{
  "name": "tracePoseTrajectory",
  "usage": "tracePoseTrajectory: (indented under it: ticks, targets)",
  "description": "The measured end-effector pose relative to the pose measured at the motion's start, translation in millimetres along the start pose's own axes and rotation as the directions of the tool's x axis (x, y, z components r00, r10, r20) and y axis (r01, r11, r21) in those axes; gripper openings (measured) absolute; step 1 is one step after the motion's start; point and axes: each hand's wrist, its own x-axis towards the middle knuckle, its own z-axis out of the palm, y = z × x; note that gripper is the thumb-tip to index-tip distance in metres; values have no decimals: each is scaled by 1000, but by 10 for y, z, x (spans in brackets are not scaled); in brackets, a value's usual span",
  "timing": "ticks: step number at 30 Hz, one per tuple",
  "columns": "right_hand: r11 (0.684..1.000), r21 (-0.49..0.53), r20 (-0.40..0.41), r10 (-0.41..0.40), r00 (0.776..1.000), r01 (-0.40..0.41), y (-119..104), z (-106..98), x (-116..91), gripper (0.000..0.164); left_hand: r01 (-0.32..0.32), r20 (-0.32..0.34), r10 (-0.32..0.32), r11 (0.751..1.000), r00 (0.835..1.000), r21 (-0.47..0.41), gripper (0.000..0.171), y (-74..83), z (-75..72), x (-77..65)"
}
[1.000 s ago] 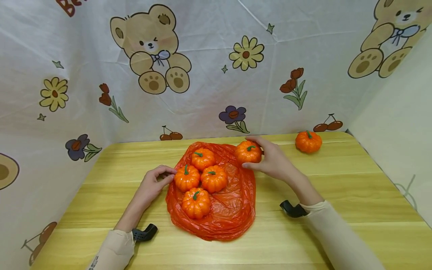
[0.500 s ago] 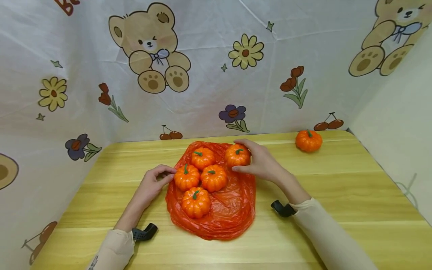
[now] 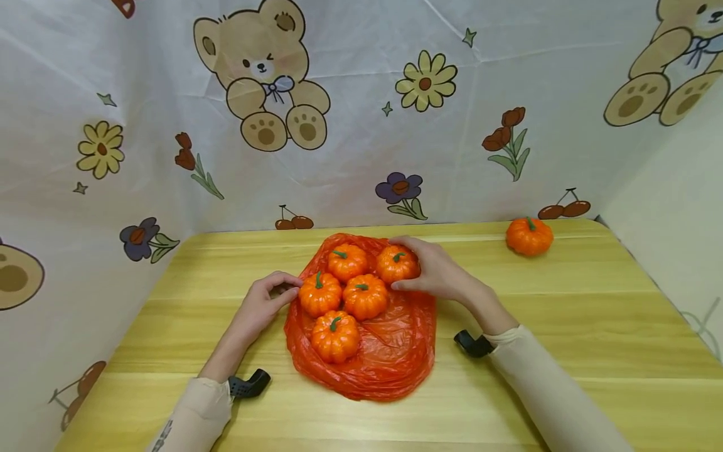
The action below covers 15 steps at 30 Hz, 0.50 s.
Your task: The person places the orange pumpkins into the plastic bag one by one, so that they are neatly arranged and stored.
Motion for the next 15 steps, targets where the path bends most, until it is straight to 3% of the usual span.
tracePoseTrajectory:
  ticks: [8, 15]
  targets:
    - [998, 3, 57, -64, 996, 64, 75, -4, 1, 82, 3, -4, -3, 1000, 1000, -3, 16, -6, 17, 17]
    - [998, 10, 63, -61, 996, 60, 70, -13, -10, 84, 7, -3, -7, 1000, 1000, 4, 16, -11, 14, 16]
